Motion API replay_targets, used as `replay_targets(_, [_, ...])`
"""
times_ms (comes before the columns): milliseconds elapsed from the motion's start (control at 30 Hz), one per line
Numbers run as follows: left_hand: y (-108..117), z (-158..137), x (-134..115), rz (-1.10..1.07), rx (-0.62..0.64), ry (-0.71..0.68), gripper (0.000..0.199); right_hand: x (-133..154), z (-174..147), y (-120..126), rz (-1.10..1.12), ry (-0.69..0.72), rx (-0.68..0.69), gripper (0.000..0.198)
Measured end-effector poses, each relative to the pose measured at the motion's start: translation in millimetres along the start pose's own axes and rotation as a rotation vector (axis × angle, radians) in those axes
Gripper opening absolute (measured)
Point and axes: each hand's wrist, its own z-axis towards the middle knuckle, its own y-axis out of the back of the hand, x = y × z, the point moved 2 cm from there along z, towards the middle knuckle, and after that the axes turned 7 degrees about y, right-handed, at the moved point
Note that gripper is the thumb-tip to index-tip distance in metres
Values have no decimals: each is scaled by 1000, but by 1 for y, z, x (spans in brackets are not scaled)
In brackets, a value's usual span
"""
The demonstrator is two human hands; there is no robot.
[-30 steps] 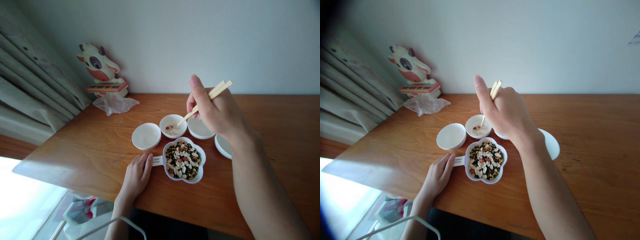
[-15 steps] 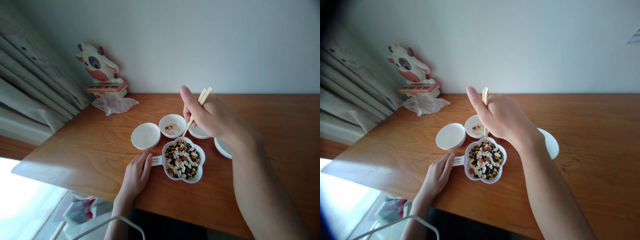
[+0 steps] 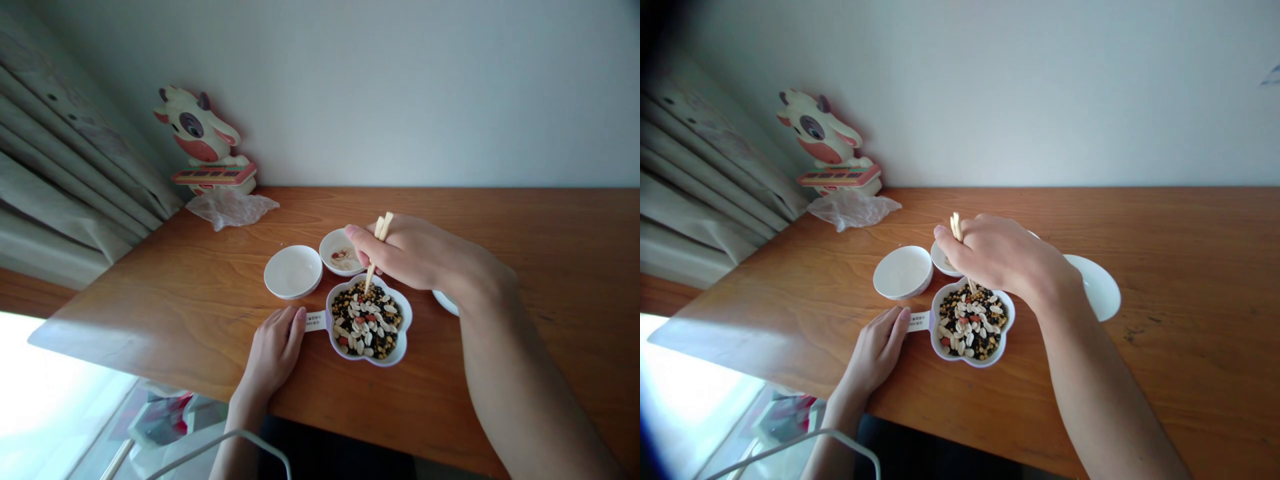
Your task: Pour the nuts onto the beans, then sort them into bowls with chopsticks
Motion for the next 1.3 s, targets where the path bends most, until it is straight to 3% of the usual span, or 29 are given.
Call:
replay_targets(233, [-1,0,1,1,-4,0,36,-4,1,-4,-48,-4,10,59])
replay_targets(933, [0,0,1,-7,2,4,35,-2,5,-10,-52,4,-11,80])
replay_targets(1300, [-1,0,2,-14,15,14,37,3,9,-10,-45,76,-40,62])
